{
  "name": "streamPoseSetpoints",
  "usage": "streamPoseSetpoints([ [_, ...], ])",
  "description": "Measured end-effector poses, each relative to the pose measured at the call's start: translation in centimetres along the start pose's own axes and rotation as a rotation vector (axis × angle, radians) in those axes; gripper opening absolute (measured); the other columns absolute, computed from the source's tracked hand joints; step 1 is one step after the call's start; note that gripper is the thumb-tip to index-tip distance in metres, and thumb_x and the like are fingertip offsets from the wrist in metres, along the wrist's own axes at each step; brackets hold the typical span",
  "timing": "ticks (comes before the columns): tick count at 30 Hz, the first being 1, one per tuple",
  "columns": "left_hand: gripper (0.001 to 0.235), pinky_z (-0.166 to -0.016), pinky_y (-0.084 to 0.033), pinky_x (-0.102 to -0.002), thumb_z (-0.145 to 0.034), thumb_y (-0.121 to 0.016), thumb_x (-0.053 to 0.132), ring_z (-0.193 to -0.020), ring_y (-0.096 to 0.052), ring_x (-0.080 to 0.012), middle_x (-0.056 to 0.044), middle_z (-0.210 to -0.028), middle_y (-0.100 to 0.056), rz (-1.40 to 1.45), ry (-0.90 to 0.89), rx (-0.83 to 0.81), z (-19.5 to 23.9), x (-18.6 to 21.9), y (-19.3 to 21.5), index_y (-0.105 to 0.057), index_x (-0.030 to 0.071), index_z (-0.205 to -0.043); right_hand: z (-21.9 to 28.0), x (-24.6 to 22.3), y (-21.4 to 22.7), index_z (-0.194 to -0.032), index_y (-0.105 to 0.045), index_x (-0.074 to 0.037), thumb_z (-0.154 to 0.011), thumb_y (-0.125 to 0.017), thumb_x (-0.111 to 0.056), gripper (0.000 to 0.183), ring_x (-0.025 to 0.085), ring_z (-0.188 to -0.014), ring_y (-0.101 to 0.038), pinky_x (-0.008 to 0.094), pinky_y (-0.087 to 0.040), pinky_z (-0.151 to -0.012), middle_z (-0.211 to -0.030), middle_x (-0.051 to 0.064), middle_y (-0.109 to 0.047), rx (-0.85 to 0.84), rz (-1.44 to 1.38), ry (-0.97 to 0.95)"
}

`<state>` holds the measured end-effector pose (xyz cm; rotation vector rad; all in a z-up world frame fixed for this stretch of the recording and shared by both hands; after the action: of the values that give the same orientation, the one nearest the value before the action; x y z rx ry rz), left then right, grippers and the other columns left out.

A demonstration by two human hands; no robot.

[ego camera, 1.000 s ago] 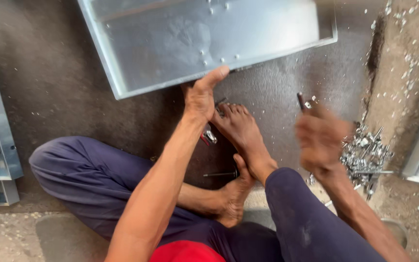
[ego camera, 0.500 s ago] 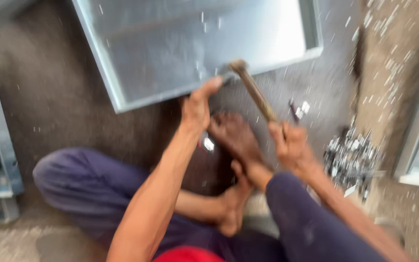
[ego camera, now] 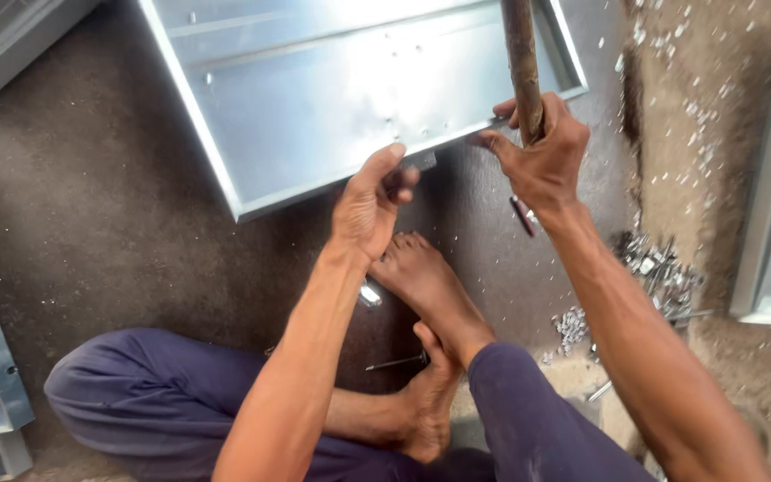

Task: The person assembles metal components by hammering a latch onto a metal panel and joining panels together using a hammer and small metal fasteners while working on the floor.

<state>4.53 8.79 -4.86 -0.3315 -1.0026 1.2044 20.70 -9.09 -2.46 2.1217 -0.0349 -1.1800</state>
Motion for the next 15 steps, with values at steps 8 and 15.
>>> streamPoseSetpoints([
  [8, 0.088, -0.108, -0.049, -0.036, -0.07, -0.092, 0.02, -0.118, -0.065, -0.0224, -0.012, -0.131, -0.063, -0.373, -0.321, 0.167, 0.2, 1.0, 2.5, -0.044, 0.005, -0.142, 8.7, -7.6, 3.6, -0.091, -0.064, -0.003, -0.113, -0.057, -0.031, 0.036, 0.01, -0.057, -0.051, 0.027, -0.039, -0.052, -0.064, -0.001, -0.052, -0.156, -0.031, -0.219],
  [15, 0.094, -0.111, -0.049, -0.038, -0.068, -0.093, 0.006, -0.118, -0.069, -0.0305, -0.022, -0.126, -0.065, -0.231, -0.34, 0.172, -1.5, -0.9, 5.0, -0.038, 0.005, -0.144, 15.4, -6.4, 3.1, -0.107, -0.063, 0.001, -0.109, -0.049, -0.033, 0.037, 0.006, -0.049, -0.042, 0.027, -0.03, -0.044, -0.059, -0.003, -0.045, -0.063, -0.259, -0.402],
])
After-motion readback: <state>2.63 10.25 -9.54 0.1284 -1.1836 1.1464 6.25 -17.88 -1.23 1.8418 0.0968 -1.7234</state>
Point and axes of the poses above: each hand's wrist, its own z-axis away from the middle knuckle, its own y-axis out of the back of the hand, x = y × z, the point moved 2 cm from there along -z, towards the middle knuckle
